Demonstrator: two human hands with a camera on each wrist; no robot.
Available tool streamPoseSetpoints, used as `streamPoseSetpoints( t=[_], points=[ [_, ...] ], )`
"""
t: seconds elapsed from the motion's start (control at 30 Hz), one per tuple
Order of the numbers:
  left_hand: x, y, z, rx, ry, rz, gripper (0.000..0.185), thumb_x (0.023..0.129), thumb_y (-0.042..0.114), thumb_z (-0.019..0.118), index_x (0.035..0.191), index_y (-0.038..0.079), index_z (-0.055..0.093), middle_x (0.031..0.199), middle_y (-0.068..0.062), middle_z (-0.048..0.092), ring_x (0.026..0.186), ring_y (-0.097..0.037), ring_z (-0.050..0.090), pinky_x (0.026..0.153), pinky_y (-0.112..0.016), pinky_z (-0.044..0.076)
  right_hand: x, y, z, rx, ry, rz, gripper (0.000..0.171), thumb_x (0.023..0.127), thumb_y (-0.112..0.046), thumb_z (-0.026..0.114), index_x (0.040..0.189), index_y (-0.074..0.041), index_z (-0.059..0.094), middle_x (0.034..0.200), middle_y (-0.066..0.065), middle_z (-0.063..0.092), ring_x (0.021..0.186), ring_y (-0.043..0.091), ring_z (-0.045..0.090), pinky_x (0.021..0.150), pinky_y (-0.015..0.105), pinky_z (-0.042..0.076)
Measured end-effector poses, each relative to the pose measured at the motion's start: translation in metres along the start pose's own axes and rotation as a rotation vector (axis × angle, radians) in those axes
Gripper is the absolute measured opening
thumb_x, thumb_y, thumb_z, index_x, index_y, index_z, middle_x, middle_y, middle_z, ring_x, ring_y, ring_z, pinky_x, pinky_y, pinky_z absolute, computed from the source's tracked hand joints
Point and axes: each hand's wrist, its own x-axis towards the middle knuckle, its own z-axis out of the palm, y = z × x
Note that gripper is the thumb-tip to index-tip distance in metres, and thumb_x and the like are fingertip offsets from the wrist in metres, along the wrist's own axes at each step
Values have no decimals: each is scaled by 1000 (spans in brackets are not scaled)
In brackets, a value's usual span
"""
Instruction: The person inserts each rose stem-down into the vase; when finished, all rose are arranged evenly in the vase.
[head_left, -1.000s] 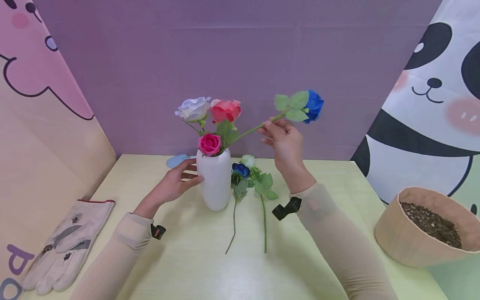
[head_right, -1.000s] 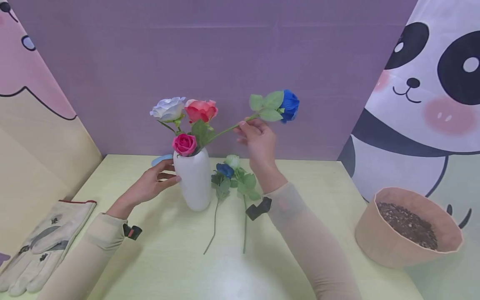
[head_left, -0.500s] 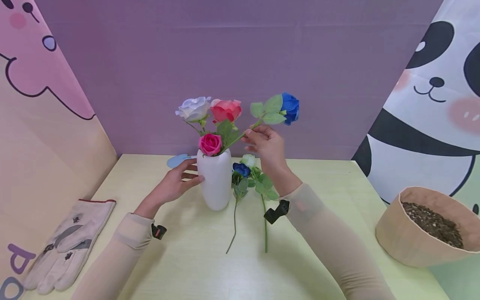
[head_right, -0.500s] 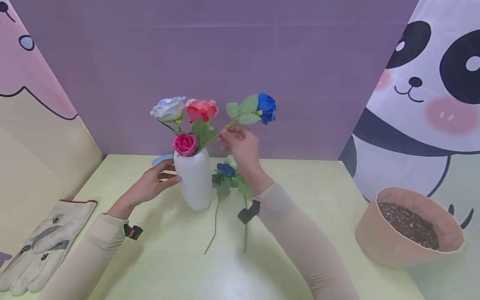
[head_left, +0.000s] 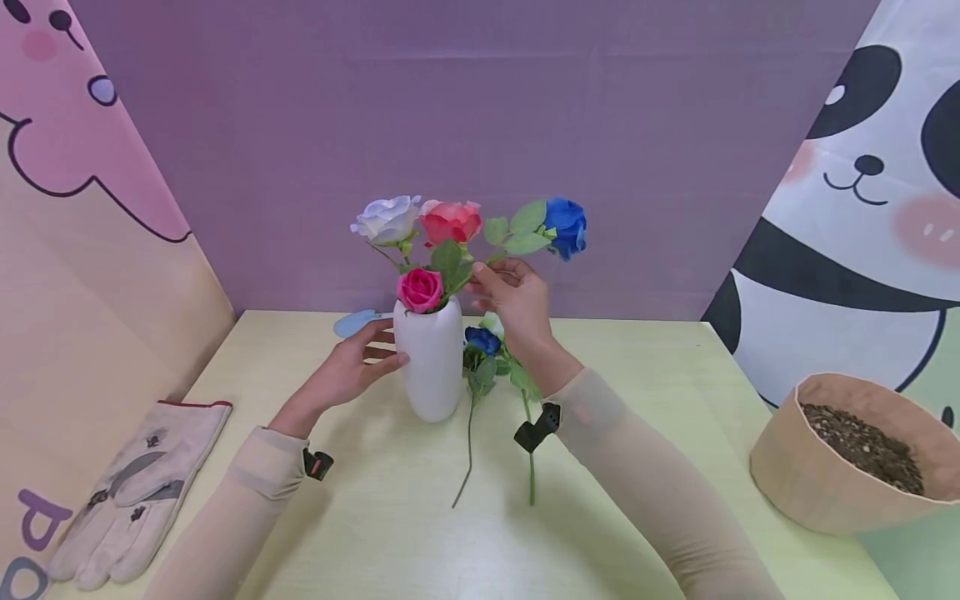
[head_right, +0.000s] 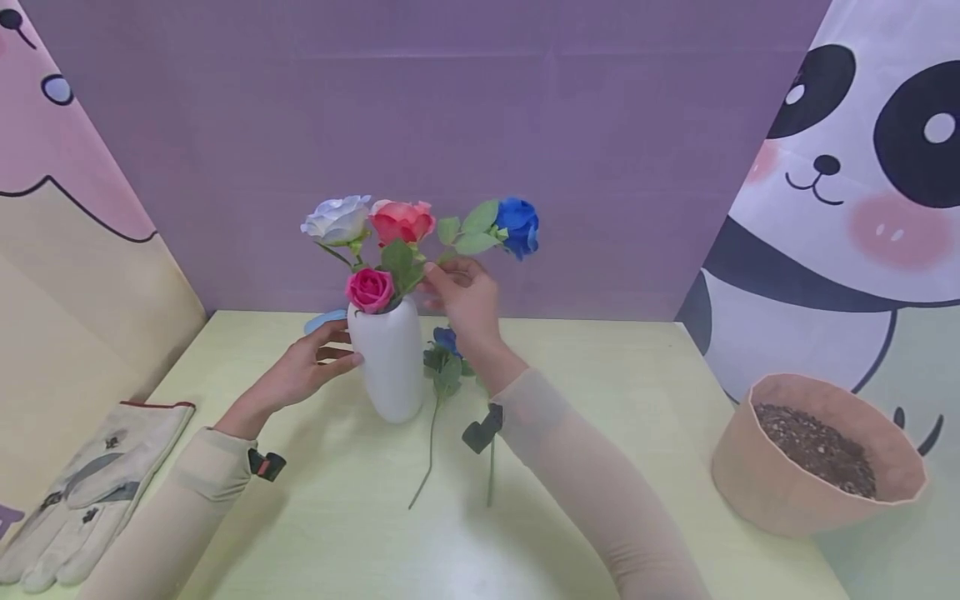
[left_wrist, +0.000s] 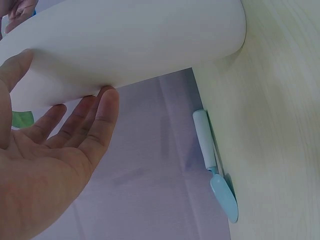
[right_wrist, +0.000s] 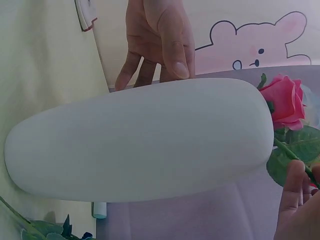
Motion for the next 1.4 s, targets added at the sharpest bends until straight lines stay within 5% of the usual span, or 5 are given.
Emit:
streamPoseSetpoints(
  t=[0.3,0.57,0.9,1.2,1.4],
  points=[
    [-2,2,1,-3,-2,-6,74,95,42,67,154,16,32,146,-15,50,129,-38,58,100,-48,56,0,1,6,-53,23,32,21,92,-21,74,103,-9,61,90,1,71,75,10,73,68,26,62],
    [-1,4,1,-3,2,-4,72,95,41,67,154,16,33,145,-15,51,128,-38,58,100,-48,56,5,6,10,-131,17,67,33,91,-26,74,117,-8,66,108,7,72,85,15,75,73,29,63],
    [-3,5,2,4,-3,-8,73,95,42,67,154,16,33,145,-14,50,128,-38,58,100,-48,56,2,8,15,-133,20,49,38,92,-19,73,121,3,63,93,0,70,77,10,72,70,31,63],
    [-4,7,3,2,4,-2,72,95,41,67,154,16,33,145,-15,51,128,-38,58,100,-48,56,2,7,17,-209,25,16,21,92,-20,74,108,-6,72,88,-2,70,74,12,64,59,22,56],
    [-4,7,4,-5,5,-4,71,95,40,67,153,16,34,144,-15,51,128,-38,59,100,-48,56,5,13,17,-296,0,-7,22,90,-19,75,110,-10,70,101,7,76,88,11,70,77,38,59]
  ],
)
